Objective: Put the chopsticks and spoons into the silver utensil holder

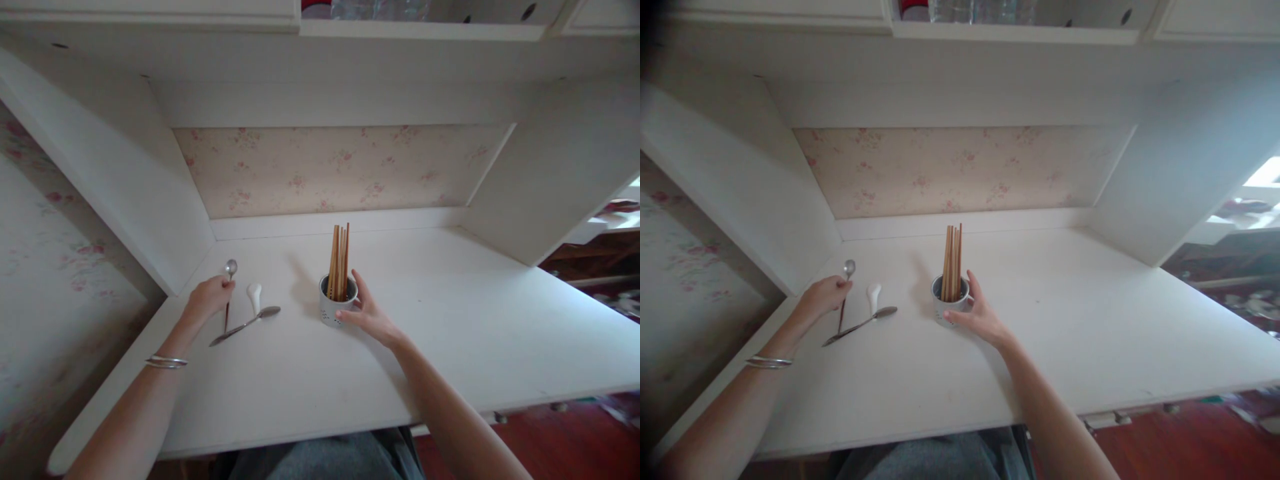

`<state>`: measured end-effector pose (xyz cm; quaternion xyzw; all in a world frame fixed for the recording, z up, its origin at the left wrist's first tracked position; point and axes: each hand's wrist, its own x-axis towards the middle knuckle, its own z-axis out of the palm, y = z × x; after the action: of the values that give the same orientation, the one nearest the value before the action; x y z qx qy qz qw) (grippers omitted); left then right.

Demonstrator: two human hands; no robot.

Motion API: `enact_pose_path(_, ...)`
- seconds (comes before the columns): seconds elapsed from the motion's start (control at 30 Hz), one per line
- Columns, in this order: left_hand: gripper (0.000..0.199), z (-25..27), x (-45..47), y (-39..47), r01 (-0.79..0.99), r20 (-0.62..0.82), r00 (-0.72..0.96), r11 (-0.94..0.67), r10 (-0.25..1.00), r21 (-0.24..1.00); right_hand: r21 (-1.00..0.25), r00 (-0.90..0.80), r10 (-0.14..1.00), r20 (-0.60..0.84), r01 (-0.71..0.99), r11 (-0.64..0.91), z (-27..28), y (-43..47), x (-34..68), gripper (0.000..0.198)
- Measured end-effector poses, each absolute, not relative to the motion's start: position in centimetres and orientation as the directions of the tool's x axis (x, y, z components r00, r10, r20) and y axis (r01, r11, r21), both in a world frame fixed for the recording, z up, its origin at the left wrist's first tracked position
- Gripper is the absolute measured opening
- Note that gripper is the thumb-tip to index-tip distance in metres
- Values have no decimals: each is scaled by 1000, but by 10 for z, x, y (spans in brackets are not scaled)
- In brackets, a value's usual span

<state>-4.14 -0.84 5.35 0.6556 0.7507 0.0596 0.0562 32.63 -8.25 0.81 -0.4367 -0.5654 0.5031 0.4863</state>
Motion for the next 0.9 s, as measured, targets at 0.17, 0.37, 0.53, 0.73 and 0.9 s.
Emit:
enact_pose_path(0.17,39,87,-21,-9,970,304,-181,119,935,212,-973,-171,960,221,28,229,5,-80,320,100)
enact_pose_path(0.37,37,126,43,-23,713,456,-162,-215,875,667,-958,-148,954,259,90,274,2,-79,315,79)
enact_pose_path(0.53,39,134,114,-30,282,432,2,-415,902,865,-954,-134,954,269,97,283,1,-82,312,80)
enact_pose_path(0.73,28,104,154,-27,378,457,69,-447,887,811,-940,-135,949,285,152,304,1,-84,312,83)
enact_pose_path(0.9,23,70,153,-25,554,482,106,-454,870,698,-916,-140,938,316,212,340,-2,-81,313,86)
